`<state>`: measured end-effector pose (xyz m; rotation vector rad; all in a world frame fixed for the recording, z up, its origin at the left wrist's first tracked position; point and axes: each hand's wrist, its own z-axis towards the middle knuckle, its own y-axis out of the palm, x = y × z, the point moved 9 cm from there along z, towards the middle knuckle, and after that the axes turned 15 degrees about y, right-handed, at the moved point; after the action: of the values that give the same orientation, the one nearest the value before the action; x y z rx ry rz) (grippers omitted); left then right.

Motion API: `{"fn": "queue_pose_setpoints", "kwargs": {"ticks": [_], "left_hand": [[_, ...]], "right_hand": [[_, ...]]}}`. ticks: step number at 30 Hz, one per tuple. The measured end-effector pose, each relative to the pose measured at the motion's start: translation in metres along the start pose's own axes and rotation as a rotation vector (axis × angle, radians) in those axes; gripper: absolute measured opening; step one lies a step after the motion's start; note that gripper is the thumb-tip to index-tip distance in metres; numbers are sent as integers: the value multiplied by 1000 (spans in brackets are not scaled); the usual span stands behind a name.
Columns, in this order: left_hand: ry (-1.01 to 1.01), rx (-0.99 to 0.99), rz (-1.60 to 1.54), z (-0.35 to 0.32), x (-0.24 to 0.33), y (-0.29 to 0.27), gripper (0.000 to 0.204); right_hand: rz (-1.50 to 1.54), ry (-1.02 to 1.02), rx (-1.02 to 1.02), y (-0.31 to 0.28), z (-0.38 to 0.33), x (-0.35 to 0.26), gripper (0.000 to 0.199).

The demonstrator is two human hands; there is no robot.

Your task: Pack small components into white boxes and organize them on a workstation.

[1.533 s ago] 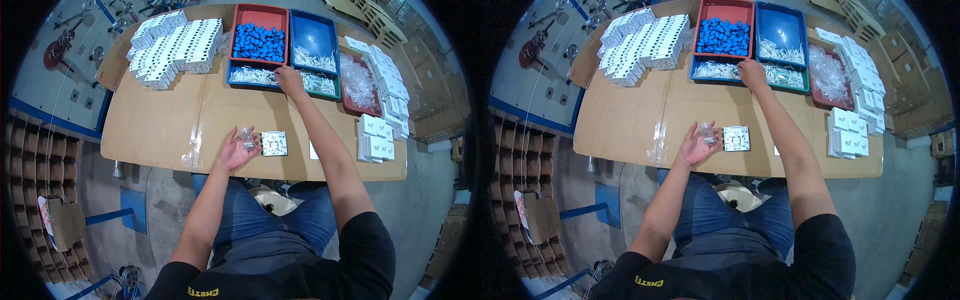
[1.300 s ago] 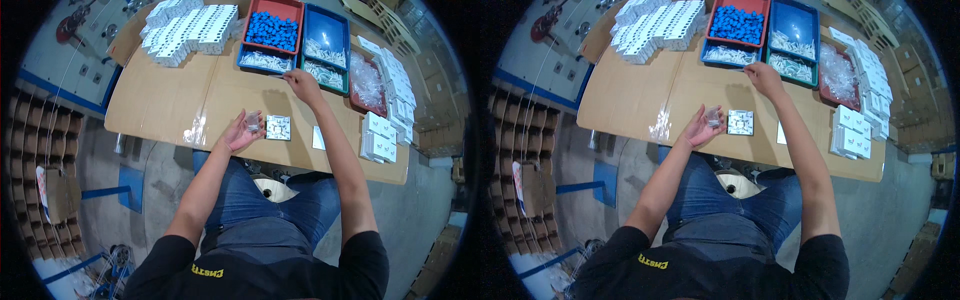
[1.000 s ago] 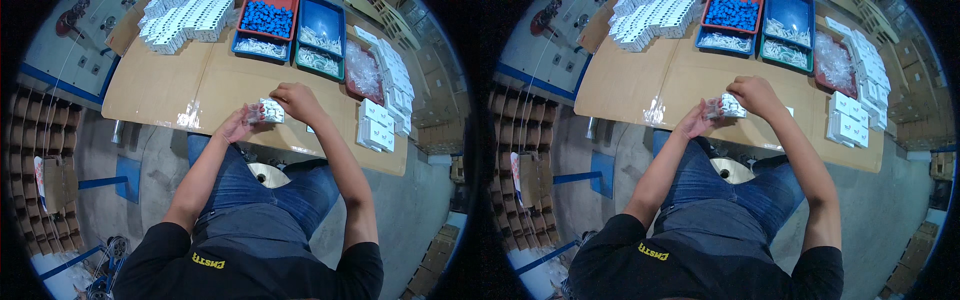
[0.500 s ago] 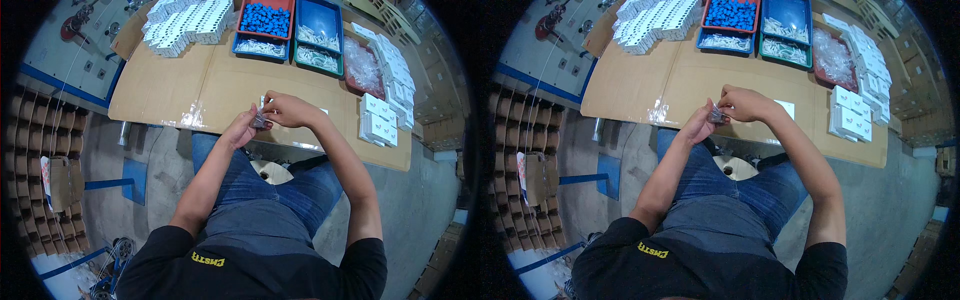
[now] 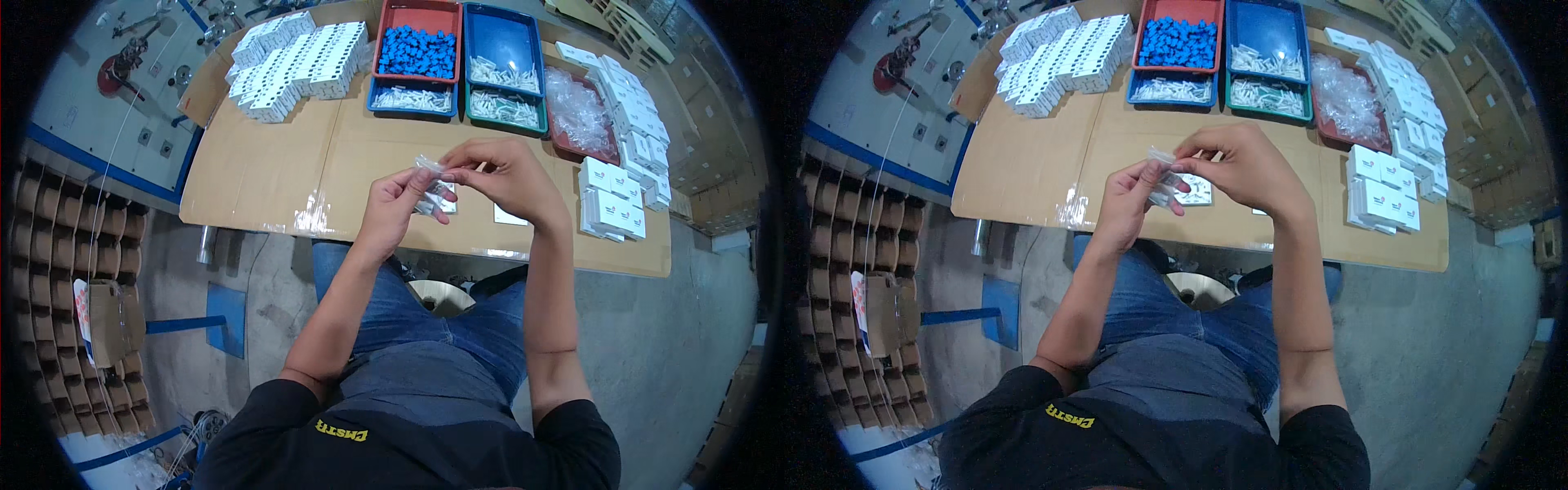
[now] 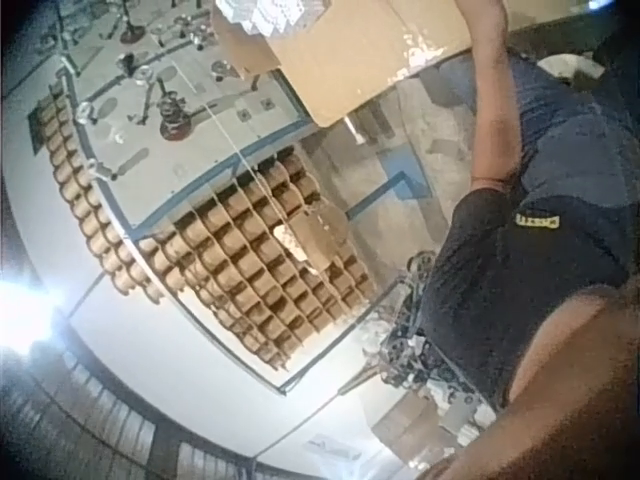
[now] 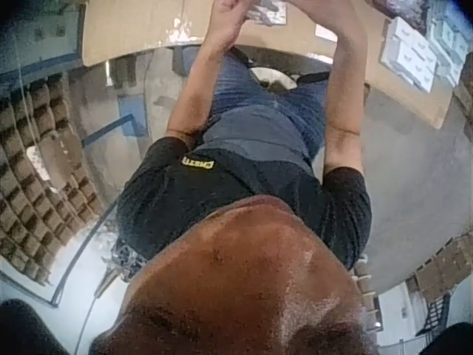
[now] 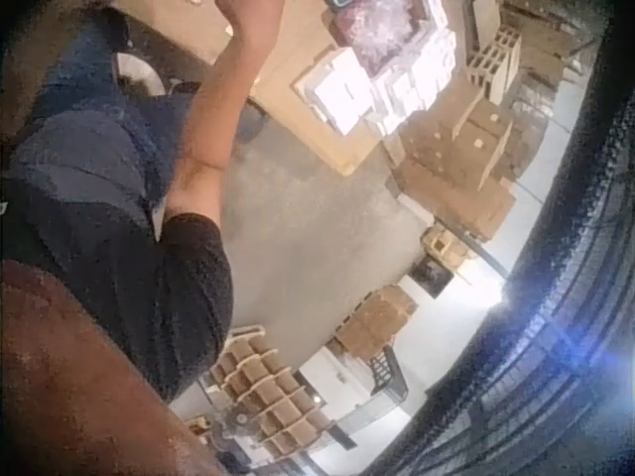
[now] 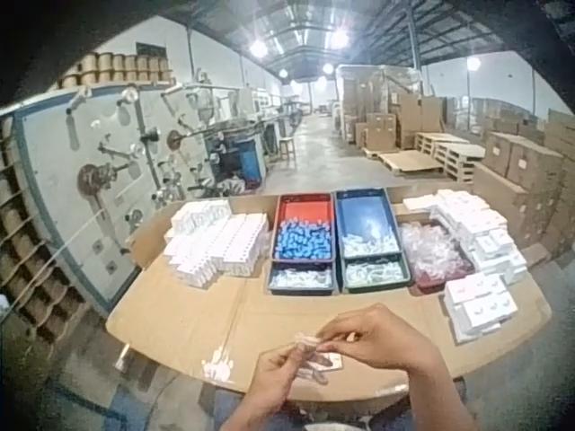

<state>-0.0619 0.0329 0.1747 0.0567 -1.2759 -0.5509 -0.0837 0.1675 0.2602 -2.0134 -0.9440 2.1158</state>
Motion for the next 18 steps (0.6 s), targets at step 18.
{"fn": "queue_pose_setpoints", "kwargs": {"ticks": [18], "left_hand": [[279, 281, 93, -8, 43, 11, 33]], "right_hand": [[610, 40, 214, 10, -31, 15, 16]]}}
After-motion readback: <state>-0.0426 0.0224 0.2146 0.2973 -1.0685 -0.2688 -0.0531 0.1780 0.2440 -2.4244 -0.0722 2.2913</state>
